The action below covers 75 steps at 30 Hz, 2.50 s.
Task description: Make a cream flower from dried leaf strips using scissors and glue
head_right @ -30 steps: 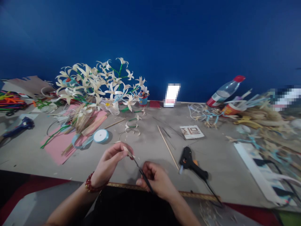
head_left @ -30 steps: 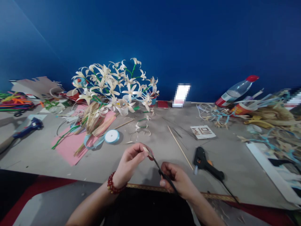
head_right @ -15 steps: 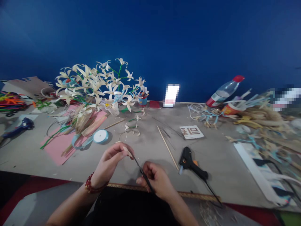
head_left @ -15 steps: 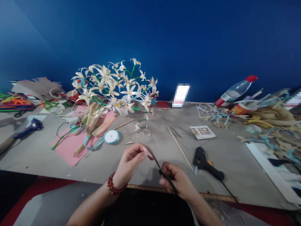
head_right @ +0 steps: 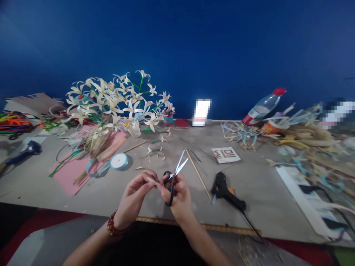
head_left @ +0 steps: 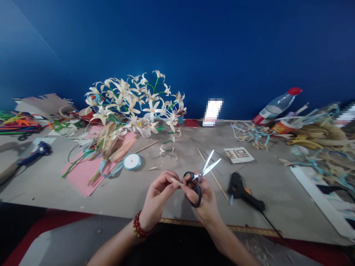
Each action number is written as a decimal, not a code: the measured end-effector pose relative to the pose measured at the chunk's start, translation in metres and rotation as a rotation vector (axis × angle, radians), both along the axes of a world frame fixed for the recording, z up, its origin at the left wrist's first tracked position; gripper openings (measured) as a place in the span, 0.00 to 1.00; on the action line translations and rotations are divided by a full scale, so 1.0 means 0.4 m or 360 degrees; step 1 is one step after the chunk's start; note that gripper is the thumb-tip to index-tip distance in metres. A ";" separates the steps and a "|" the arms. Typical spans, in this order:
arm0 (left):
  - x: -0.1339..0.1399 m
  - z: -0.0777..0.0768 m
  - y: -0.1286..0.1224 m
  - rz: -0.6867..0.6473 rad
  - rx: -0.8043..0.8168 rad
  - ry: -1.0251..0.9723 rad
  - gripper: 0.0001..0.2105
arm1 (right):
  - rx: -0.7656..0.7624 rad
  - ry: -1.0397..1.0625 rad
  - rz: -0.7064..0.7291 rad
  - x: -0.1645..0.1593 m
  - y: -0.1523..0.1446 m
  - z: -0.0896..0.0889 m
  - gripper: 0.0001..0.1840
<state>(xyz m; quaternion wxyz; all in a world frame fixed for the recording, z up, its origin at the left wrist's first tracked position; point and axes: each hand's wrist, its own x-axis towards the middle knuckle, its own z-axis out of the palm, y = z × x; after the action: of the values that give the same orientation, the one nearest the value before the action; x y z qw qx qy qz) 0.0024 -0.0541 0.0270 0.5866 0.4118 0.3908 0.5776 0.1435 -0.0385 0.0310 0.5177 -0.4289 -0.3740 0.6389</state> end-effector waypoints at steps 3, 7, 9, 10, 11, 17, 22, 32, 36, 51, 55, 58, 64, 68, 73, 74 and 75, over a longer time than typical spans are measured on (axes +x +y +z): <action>-0.009 0.000 -0.002 -0.0045 0.0037 0.0059 0.06 | 0.0032 -0.0033 0.0033 0.002 -0.001 -0.004 0.20; -0.026 0.011 -0.001 -0.0209 0.0018 0.0052 0.07 | 0.0090 0.0009 0.0157 0.013 -0.002 -0.006 0.18; -0.034 0.020 0.003 -0.0296 0.0009 0.0113 0.08 | 0.0088 0.0015 0.0229 0.018 0.001 -0.002 0.18; -0.037 0.025 0.007 -0.0329 0.0018 0.0166 0.08 | 0.0078 0.0010 0.0260 0.020 0.003 0.000 0.18; -0.039 0.029 0.010 -0.0354 0.0037 0.0224 0.08 | 0.0070 0.0005 0.0279 0.021 0.005 0.002 0.19; -0.034 0.036 0.014 -0.0138 0.0184 0.0319 0.08 | -0.0028 -0.0133 0.0396 0.044 -0.006 -0.004 0.24; -0.018 0.022 0.008 0.0077 0.0094 0.0076 0.06 | -0.0116 -0.0181 0.0722 0.061 -0.050 -0.023 0.31; -0.009 0.017 0.006 0.0087 0.0021 0.0017 0.07 | -0.0155 -0.0197 0.0747 0.059 -0.060 -0.034 0.33; -0.011 0.018 0.003 0.0089 0.0034 0.0028 0.07 | -0.0176 -0.0231 0.0748 0.058 -0.059 -0.030 0.34; -0.037 0.001 0.018 0.0019 -0.0010 0.0230 0.08 | 0.0406 -0.1804 0.0223 0.185 -0.007 -0.100 0.22; -0.038 -0.003 0.023 -0.0058 -0.0024 0.0326 0.10 | 0.0223 -0.2383 0.0350 0.179 0.024 -0.090 0.18; -0.030 0.007 0.026 -0.0120 -0.0049 0.0362 0.12 | 0.0196 -0.2413 0.0514 0.156 0.059 -0.080 0.13; -0.030 0.024 0.023 -0.0153 -0.0099 0.0383 0.15 | 0.0345 -0.2250 0.0721 0.162 0.103 -0.058 0.06; -0.029 0.012 0.024 -0.0211 -0.0220 0.0243 0.13 | 0.0720 -0.1838 0.0574 0.160 0.070 -0.006 0.05; -0.013 -0.007 0.033 -0.0394 -0.0427 -0.0023 0.11 | 0.1260 -0.1222 0.0516 0.122 0.033 0.039 0.06; -0.011 -0.008 0.033 -0.0433 -0.0452 -0.0051 0.11 | 0.1305 -0.1191 0.0501 0.117 0.033 0.039 0.06; -0.010 -0.007 0.033 -0.0455 -0.0459 -0.0060 0.12 | 0.1327 -0.1176 0.0481 0.113 0.034 0.038 0.05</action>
<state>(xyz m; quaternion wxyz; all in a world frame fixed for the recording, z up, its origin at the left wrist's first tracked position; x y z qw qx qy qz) -0.0016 -0.0410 0.0242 0.7226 0.3640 0.3961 0.4342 0.1888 -0.0250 0.0463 0.3809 -0.3250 -0.8074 0.3121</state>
